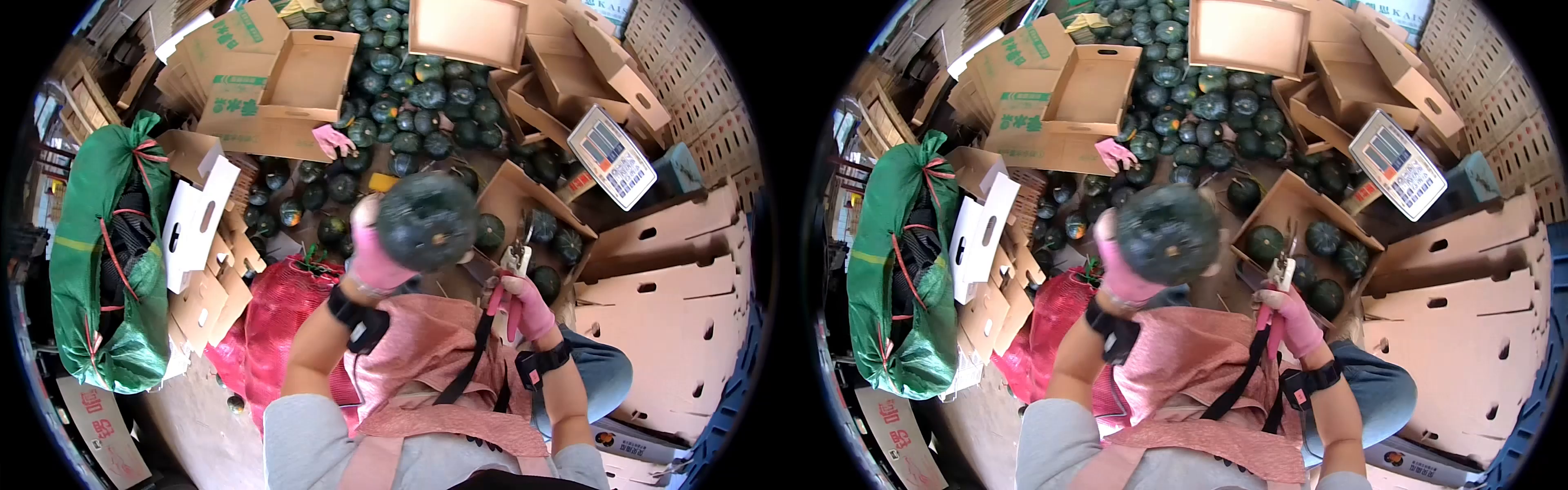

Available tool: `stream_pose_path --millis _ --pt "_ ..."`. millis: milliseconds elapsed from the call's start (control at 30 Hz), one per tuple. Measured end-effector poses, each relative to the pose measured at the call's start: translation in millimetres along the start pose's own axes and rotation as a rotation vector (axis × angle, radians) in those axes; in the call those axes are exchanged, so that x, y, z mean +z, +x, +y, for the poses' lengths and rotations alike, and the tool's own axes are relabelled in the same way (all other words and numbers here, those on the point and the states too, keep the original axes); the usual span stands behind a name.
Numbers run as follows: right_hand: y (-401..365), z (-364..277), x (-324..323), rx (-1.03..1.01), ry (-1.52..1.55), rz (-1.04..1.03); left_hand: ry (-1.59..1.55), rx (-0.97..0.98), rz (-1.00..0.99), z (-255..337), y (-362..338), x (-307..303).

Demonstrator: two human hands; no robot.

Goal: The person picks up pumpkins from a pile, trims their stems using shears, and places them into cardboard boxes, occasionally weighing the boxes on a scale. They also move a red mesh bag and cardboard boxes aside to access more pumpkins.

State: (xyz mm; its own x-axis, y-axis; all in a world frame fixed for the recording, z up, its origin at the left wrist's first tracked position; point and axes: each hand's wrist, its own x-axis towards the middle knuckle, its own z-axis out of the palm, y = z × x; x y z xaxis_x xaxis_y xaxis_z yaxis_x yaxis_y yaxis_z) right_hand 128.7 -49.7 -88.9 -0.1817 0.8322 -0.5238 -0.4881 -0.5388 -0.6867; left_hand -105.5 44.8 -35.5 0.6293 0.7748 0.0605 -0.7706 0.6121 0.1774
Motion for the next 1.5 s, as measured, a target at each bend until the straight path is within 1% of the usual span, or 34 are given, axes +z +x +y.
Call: stream_pose_path --millis 33,100,133,167,233,267,333,367,433,500,533,567,600,633,667,767,800,833,900,933,967,1000,1033,1100,1133,1167,1233,1267,1300,1333,1367,1400,1433,1500 --pt "10 -5 9 -0.006 0.005 -0.008 0.1 0.06 0.117 20 -17 6" --pt "42 -21 24 0.154 -0.045 -0.259 0.408 0.252 0.209 52 -36 9" --pt "67 -29 36 0.245 -0.132 -0.244 0.424 0.263 0.274 69 -42 2" --pt "95 -39 57 0.29 -0.139 -0.264 0.446 0.323 0.334 91 -43 -18" --pt "154 -59 93 0.345 -0.239 -0.307 0.372 0.27 0.352 138 -40 -59" --pt "188 -47 99 0.352 -0.24 -0.311 0.335 0.259 0.392 156 -35 -76" --pt "274 -10 102 0.29 -0.125 -0.171 0.28 0.232 0.469 194 -19 -126" --pt "296 -3 113 0.328 -0.096 -0.119 0.173 0.244 0.524 210 -8 -153" --pt "331 12 127 0.447 -0.232 0.014 0.12 0.254 0.545 244 8 -229" --pt "391 76 115 0.402 -0.293 0.259 0.181 0.335 0.643 273 33 -284" --pt "410 93 98 0.498 -0.271 0.123 0.208 0.391 0.643 281 40 -308" --pt "430 119 85 0.521 -0.283 0.125 0.236 0.446 0.643 288 46 -333" --pt "450 147 72 0.532 -0.226 0.201 0.222 0.502 0.662 295 53 -349" --pt "464 165 65 0.543 -0.176 0.276 0.205 0.564 0.684 300 58 -359" --pt "472 173 71 0.583 -0.112 0.418 0.182 0.612 0.69 306 63 -367" --pt "482 170 74 0.571 -0.106 0.354 0.155 0.704 0.734 317 71 -389" --pt "485 164 74 0.659 -0.179 0.329 0.147 0.68 0.742 319 73 -384" --pt "490 161 76 0.663 -0.19 0.32 0.188 0.631 0.736 325 78 -378" --pt "494 156 81 0.714 -0.266 0.362 0.128 0.576 0.822 332 87 -379" --pt "490 154 84 0.717 -0.278 0.353 0.116 0.494 0.785 334 88 -383" --pt "487 152 92 0.7 -0.23 0.375 0.157 0.478 0.712 339 89 -385" --pt "483 154 98 0.684 -0.182 0.397 0.113 0.482 0.699 342 93 -388" --pt "486 161 89 0.736 -0.187 0.447 0.07 0.486 0.685 344 97 -391" --pt "464 144 99 0.644 -0.138 0.321 0.075 0.537 0.671 339 96 -389" --pt "477 165 69 0.623 -0.018 0.222 0.108 0.58 0.668 337 92 -384" --pt "475 163 69 0.625 -0.021 0.216 0.11 0.587 0.669 334 86 -378" --pt "461 143 76 0.437 -0.175 0.417 0.226 0.519 0.543 321 68 -364" --pt "455 129 79 0.349 -0.261 0.402 0.333 0.465 0.419 310 57 -344" --pt "443 112 91 0.339 -0.267 0.397 0.432 0.415 0.374 299 47 -338" --pt "425 94 109 0.091 -0.185 0.168 0.383 0.409 0.412 278 40 -311" --pt "406 80 124 -0.154 -0.102 -0.064 0.326 0.296 0.317 261 26 -301" --pt "392 65 135 -0.18 -0.109 -0.065 0.239 0.219 0.222 244 25 -280" --pt "376 48 144 -0.323 -0.413 -0.216 0.197 0.145 0.141 227 23 -264" --pt "337 18 149 -0.603 -1.04 -0.421 0.155 0.039 0.149 195 26 -212"
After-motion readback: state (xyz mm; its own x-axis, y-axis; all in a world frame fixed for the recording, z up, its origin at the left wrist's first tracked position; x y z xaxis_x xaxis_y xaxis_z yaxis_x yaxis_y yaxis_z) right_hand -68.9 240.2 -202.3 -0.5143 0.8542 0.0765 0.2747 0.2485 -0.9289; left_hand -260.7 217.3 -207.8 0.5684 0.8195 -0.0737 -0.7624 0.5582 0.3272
